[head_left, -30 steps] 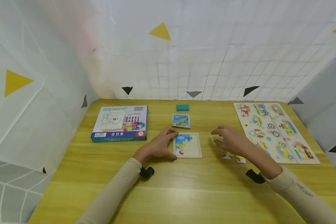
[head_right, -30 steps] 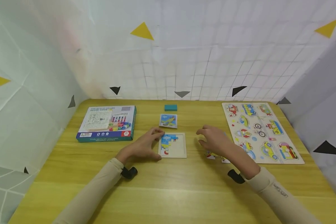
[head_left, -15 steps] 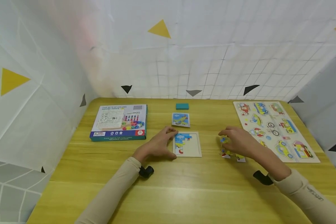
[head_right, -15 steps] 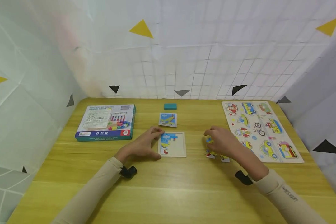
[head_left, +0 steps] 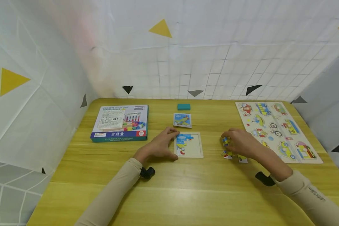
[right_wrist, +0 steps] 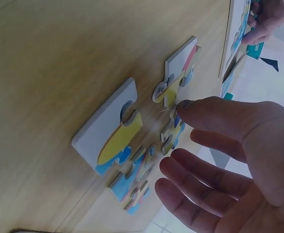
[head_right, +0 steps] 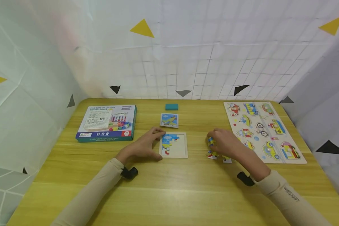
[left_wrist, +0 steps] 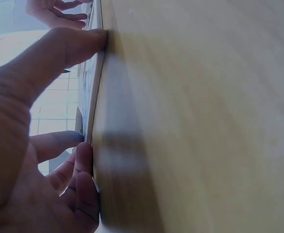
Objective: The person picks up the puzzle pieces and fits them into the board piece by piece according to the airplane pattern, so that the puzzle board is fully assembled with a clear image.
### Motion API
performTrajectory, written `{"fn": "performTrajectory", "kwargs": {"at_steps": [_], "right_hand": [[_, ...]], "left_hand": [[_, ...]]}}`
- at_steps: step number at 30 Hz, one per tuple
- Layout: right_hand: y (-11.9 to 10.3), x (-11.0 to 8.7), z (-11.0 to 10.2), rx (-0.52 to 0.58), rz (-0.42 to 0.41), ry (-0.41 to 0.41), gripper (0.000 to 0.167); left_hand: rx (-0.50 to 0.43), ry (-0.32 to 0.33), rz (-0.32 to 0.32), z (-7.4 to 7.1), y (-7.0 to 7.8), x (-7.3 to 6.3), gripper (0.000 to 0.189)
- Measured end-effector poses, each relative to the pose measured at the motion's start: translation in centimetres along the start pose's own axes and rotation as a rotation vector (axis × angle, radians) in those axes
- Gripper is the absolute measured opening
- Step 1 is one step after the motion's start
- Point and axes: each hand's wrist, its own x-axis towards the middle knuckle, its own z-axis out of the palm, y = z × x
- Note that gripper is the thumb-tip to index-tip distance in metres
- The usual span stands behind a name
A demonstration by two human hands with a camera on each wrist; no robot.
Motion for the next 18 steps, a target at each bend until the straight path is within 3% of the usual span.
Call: {"fn": "performTrajectory", "kwargs": {"at_steps": [11,18], "right_hand": [[0.15,0.13,-0.07,-0.029,-0.057,0.026,0.033],[0.2,0.58,0.01,-0.037,-0.031,-0.039,0.032]], "left_hand": [[0.011,0.009,-0.001,-0.08,0.11,-0.05,0.103],[0.013,0.004,0.001,0.05,0.0,-0.05,0.103]]}}
